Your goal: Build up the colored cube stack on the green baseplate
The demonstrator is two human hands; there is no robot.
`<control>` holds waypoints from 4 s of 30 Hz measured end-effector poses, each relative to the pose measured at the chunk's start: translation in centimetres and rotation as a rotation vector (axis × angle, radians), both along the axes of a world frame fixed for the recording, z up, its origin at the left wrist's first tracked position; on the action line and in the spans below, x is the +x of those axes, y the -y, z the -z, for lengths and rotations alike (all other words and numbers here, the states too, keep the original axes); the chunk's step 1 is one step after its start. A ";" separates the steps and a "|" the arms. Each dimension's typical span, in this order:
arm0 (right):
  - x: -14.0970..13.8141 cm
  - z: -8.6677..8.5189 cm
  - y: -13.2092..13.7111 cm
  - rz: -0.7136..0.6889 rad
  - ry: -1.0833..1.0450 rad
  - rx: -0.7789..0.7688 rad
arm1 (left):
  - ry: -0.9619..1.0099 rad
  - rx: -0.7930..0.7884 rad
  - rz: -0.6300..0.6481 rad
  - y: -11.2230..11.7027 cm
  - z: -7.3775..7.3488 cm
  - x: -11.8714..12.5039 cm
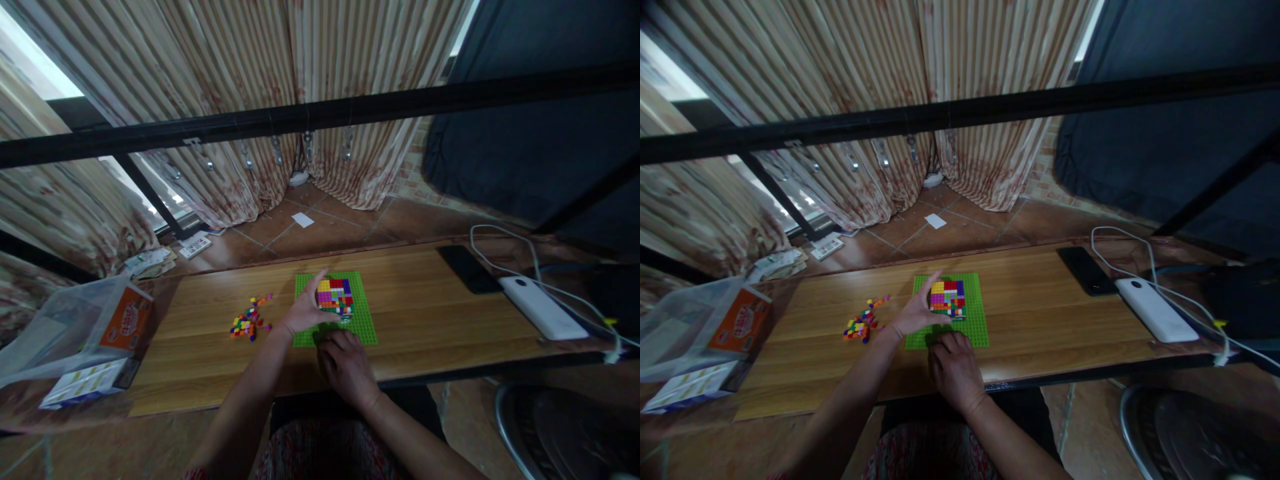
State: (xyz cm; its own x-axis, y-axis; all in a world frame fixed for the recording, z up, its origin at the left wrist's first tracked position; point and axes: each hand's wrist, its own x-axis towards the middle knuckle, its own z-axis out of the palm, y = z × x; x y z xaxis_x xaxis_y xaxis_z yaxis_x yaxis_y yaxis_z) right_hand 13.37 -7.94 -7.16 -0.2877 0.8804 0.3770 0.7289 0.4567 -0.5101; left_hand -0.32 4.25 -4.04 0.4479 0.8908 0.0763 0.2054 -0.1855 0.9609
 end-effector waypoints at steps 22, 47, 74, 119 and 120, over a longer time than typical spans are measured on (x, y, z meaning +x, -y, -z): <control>-0.1 0.0 0.1 0.012 -0.016 0.021 | -0.047 -0.028 0.068 0.0 -1.6 -1.3; 5.2 -3.1 -7.9 0.398 -0.896 -0.198 | 0.331 -0.225 -0.403 1.0 0.8 -0.7; 1.6 -2.7 -16.8 0.141 -1.237 -0.396 | 0.488 -0.132 -0.637 -3.0 -0.1 5.8; -4.8 -5.2 -11.6 -0.206 0.330 0.002 | -0.933 0.179 -1.115 11.1 3.0 -18.1; -6.0 -5.4 -11.7 -0.238 0.310 -0.024 | -0.933 0.177 -1.115 11.1 2.9 -18.1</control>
State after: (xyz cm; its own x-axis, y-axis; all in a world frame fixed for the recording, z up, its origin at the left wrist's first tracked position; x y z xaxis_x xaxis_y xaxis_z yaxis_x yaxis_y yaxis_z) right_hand 7.40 3.79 -1.78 -0.5818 0.7829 0.2206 0.7252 0.6221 -0.2951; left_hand -18.45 -6.88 -6.96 -0.5050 0.8116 0.2937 0.8398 0.3836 0.3841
